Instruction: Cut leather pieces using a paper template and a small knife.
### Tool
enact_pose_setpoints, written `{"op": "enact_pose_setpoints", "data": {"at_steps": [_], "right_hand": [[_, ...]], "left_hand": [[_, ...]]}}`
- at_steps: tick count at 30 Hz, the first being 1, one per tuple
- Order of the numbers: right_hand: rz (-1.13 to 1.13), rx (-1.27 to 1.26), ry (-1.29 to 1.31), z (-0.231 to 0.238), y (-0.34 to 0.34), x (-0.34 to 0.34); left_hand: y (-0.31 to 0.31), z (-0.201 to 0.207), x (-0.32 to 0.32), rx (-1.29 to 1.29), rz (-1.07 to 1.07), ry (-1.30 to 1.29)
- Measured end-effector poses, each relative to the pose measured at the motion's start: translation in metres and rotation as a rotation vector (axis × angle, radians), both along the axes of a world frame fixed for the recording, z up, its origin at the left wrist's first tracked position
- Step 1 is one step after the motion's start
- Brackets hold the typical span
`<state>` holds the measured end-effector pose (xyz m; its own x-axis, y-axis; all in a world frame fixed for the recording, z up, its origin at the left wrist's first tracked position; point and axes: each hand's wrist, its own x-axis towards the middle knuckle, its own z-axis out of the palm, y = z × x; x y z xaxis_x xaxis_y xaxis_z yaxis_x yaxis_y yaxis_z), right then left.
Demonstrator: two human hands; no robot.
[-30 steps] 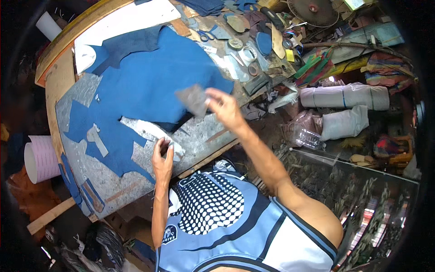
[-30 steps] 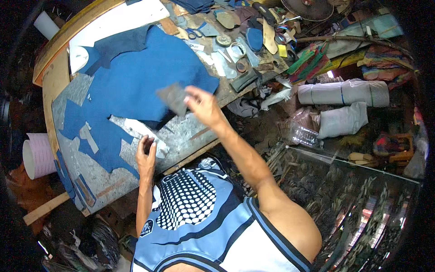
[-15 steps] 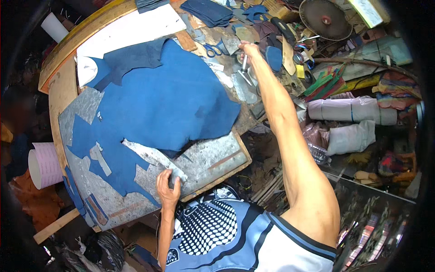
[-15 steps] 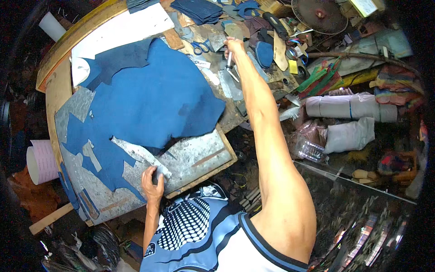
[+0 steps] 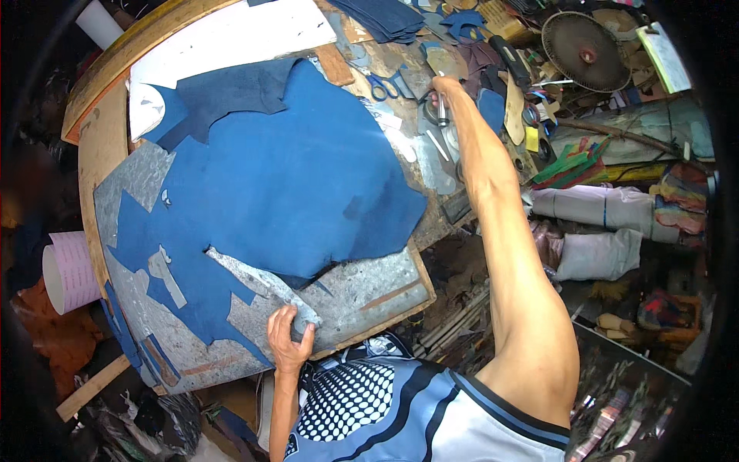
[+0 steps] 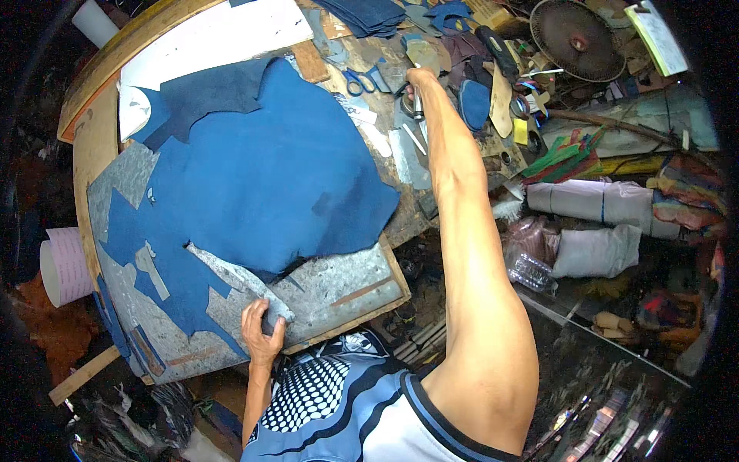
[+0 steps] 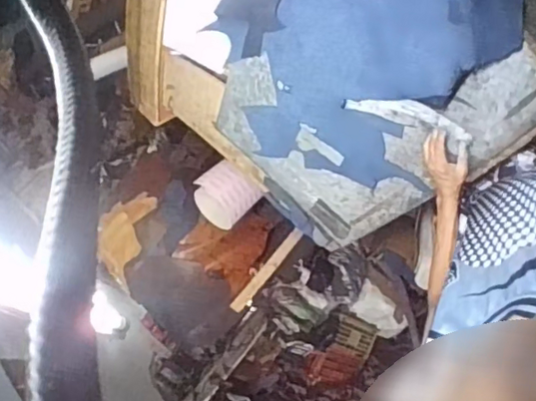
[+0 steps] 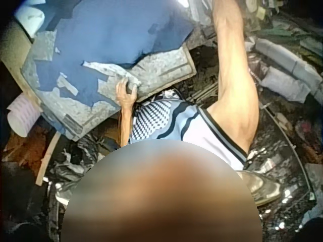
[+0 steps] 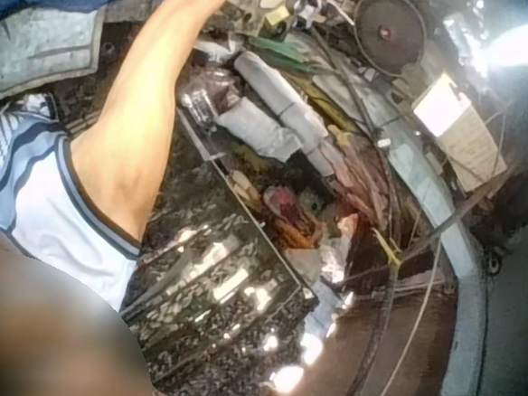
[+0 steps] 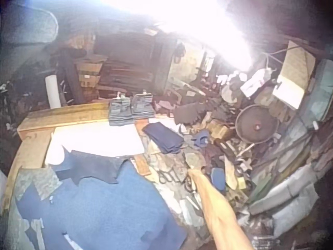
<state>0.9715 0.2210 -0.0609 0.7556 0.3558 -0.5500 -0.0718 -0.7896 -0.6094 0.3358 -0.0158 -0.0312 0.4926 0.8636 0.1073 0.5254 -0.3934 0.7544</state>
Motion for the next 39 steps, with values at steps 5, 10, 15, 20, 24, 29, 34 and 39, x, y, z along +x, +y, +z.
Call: {"op": "enact_pose_setpoints", "data": {"at_steps": [5, 10, 15, 20, 24, 29, 34, 39], "right_hand": [[-0.012, -0.018, -0.044, 0.002, 0.011, 0.008], [0.24, -0.248, -0.27, 0.014, 0.012, -0.006], [0.489, -0.141, -0.933, -0.006, 0.005, -0.013], [0.536, 0.516, 0.279, 0.09, -0.057, -0.092], [0.726, 0.449, 0.461, 0.123, -0.115, -0.255], [0.373, 0.354, 1.164, 0.109, -0.231, -0.388], [0.386, 0.142, 1.112, 0.119, -0.275, -0.478], [0.976, 0.064, 0.415, 0.117, -0.234, -0.513]], "left_hand": [[0.005, 0.002, 0.007, -0.006, -0.028, -0.017], [0.003, 0.004, -0.005, 0.01, -0.029, -0.012], [-0.012, 0.003, -0.02, -0.016, 0.039, 0.042], [-0.001, 0.006, 0.0, -0.08, 0.074, -0.061], [-0.008, 0.011, -0.009, -0.149, 0.137, -0.179], [0.033, 0.026, -0.074, 0.246, 0.284, 0.131], [0.07, 0.01, -0.165, 0.415, 0.636, 0.436], [0.078, 0.025, -0.172, -0.245, 0.695, 0.222]]}}
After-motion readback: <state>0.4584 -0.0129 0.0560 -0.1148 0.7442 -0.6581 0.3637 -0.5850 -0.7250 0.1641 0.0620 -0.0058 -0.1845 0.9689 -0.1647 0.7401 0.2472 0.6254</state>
